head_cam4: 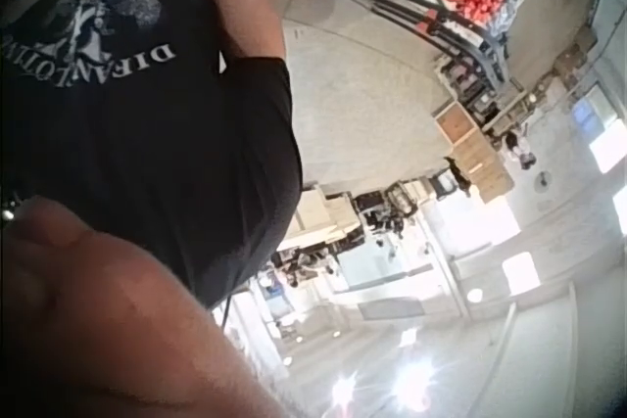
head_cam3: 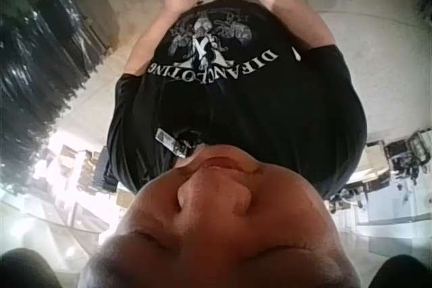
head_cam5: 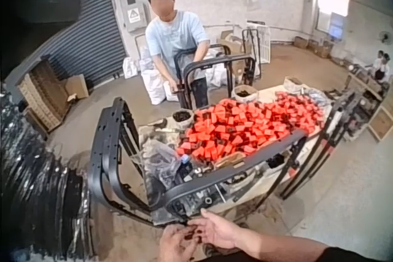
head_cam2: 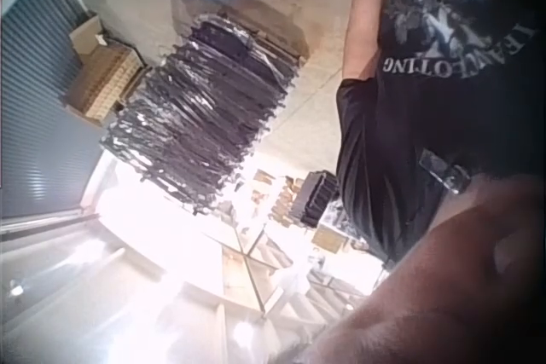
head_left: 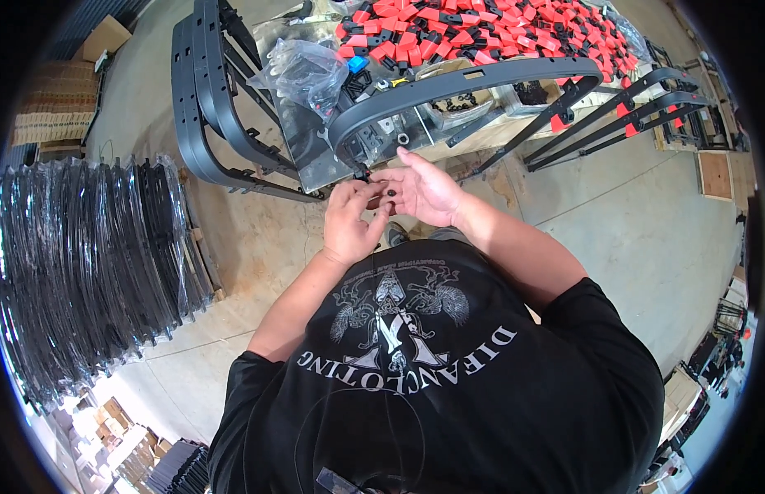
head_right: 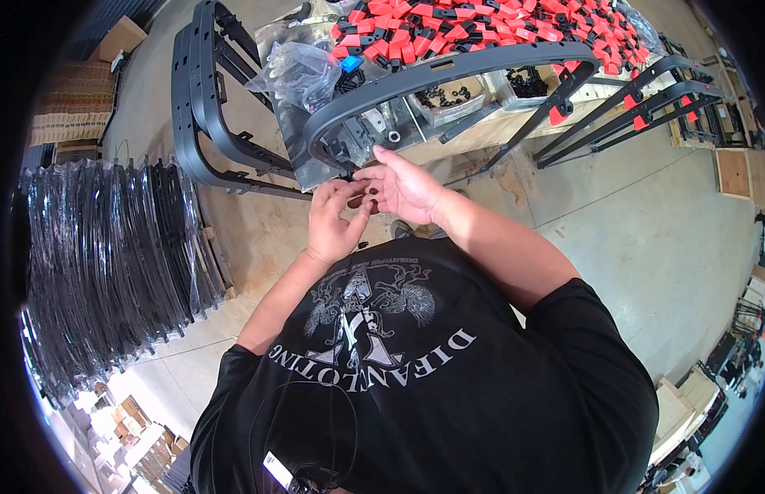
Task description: Assembling metal frame structures by attaching red plastic components and securing them with screws and nuts.
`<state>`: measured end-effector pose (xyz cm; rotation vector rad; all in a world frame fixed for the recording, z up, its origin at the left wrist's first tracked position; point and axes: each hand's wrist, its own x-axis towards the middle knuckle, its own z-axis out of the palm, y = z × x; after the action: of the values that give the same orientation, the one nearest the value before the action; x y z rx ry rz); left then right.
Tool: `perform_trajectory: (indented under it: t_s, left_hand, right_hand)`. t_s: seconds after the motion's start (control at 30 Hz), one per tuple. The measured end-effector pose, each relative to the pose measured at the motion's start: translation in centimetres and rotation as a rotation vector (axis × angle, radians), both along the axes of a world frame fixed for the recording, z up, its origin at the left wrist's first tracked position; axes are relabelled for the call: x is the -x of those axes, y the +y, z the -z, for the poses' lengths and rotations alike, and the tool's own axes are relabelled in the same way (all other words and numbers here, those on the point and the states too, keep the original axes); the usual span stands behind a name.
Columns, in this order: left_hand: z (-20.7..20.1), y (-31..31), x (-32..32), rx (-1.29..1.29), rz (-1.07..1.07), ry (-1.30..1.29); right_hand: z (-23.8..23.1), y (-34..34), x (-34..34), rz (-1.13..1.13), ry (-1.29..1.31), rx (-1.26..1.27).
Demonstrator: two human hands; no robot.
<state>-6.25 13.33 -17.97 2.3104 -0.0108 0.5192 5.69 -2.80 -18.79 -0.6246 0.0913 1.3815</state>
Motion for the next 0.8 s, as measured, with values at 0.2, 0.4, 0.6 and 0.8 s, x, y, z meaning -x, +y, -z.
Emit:
perform_trajectory:
  t_s: [0.2,0.4,0.6,0.8]
  left_hand:
    - [-0.1,0.2,-0.1,-0.05,0.047,0.053]
    - [0.7,0.7,0.4,0.002,-0.058,0.011]
    - [1.2,1.0,0.6,0.033,-0.1,0.011]
    - [1.4,1.3,0.2,0.271,-0.345,0.426]
  right_hand:
    - [-0.1,0.6,0.6,0.005,-0.027,0.041]
    - [2.0,0.2,1.3,0.008,-0.188,0.143]
    - [2.6,0.9,1.7,0.033,-0.152,0.133]
    - [3.9,2.5,0.1,0.063,-0.6,0.438]
